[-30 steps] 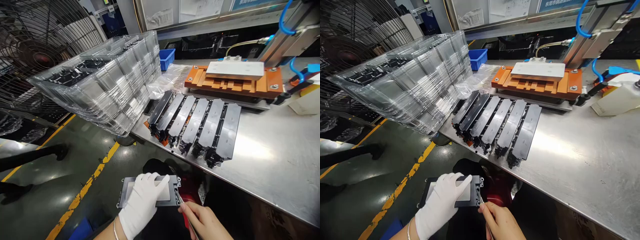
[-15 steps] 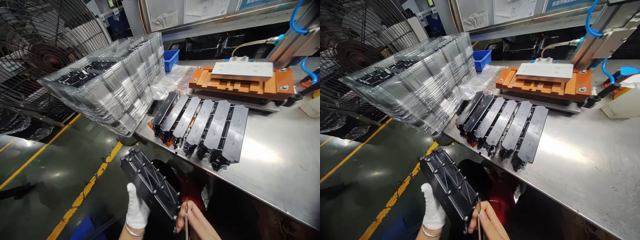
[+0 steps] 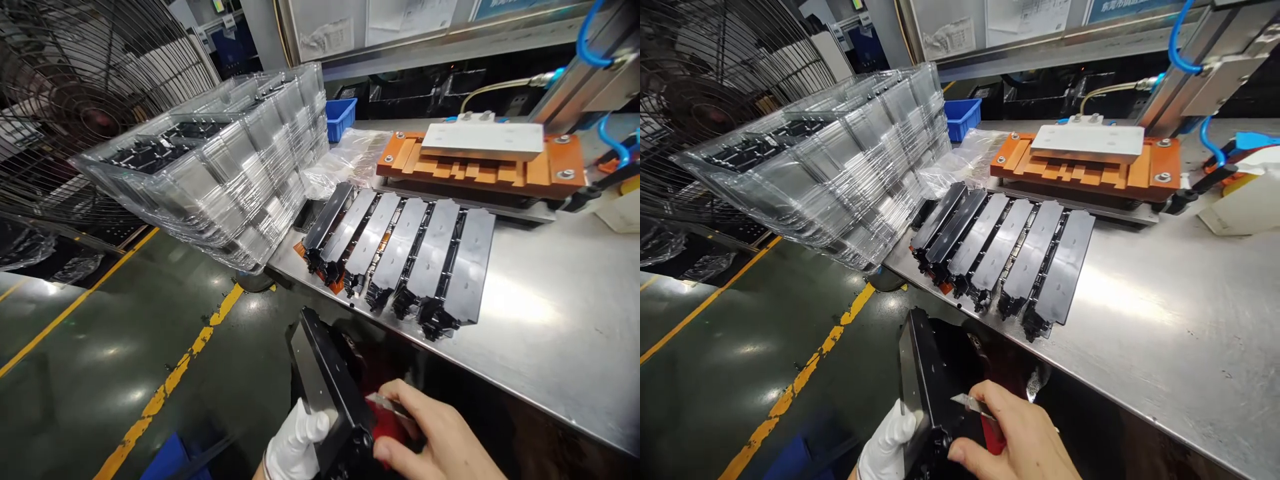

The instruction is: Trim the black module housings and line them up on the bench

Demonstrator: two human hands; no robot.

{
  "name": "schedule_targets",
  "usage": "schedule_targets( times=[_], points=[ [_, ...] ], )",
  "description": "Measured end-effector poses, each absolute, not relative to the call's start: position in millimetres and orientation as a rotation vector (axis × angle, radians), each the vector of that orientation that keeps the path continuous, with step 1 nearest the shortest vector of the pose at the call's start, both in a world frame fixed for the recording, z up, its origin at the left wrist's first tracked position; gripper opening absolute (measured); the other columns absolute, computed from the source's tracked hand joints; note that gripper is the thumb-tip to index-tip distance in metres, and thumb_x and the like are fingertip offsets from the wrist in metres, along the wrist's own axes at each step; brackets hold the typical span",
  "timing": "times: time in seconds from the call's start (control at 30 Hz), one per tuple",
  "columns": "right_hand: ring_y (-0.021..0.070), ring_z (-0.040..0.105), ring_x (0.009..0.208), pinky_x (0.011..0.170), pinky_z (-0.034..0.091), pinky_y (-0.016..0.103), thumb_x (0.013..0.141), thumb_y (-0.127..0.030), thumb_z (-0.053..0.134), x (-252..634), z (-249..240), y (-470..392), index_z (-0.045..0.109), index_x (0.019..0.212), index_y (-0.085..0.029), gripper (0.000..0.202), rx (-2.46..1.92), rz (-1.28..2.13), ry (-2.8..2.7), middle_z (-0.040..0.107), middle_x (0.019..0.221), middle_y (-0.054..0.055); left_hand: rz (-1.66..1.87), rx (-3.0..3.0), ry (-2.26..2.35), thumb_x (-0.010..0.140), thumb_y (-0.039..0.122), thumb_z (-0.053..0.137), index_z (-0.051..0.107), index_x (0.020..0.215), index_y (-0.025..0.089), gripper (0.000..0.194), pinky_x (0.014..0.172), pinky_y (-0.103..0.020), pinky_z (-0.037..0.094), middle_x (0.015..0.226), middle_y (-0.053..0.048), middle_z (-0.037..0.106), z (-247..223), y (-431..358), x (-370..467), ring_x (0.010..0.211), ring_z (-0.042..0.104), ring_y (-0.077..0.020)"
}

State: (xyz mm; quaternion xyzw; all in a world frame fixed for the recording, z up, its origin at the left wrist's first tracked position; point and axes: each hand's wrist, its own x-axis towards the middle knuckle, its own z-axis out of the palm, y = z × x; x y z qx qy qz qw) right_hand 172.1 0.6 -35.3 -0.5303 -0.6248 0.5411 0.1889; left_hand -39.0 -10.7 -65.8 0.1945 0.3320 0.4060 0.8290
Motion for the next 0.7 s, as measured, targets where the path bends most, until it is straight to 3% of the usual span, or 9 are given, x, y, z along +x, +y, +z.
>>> schedule_targets(
  times=[0.17, 0.4, 0.7],
  points=[
    [0.0195, 0.065, 0.06, 0.051, 0.048, 0.025, 0.068, -0.067, 0.072, 173, -29, 7, 0.065, 0.079, -0.03, 0.039, -1.508, 1.361, -1.938, 0.071, 0.071, -0.001, 0.783, 0.4, 0.716, 0.069, 0.047, 0.076, 0.073, 0.094, 0.008, 0.047, 0.055, -0.027, 0.048, 0.07, -0.01, 0.069, -55, -7, -37, 0.061, 0.064, -0.019],
    [0.0182, 0.064, 0.056, 0.052, 0.048, 0.025, 0.067, -0.062, 0.076, 172, -24, 7, 0.07, 0.08, -0.031, 0.034, -1.416, 1.315, -1.943, 0.073, 0.071, -0.002, 0.791, 0.432, 0.673, 0.07, 0.046, 0.073, 0.071, 0.099, 0.009, 0.047, 0.066, -0.035, 0.053, 0.075, -0.012, 0.07, -54, -7, -34, 0.07, 0.067, -0.0252],
    [0.0154, 0.059, 0.058, 0.05, 0.043, 0.021, 0.07, -0.055, 0.077, 169, -25, 5, 0.062, 0.068, -0.027, 0.032, -1.383, 1.388, -1.896, 0.064, 0.065, -0.004, 0.684, 0.414, 0.663, 0.069, 0.05, 0.074, 0.069, 0.106, 0.01, 0.055, 0.059, -0.033, 0.051, 0.081, -0.014, 0.071, -55, -9, -42, 0.062, 0.066, -0.0229]
  ],
)
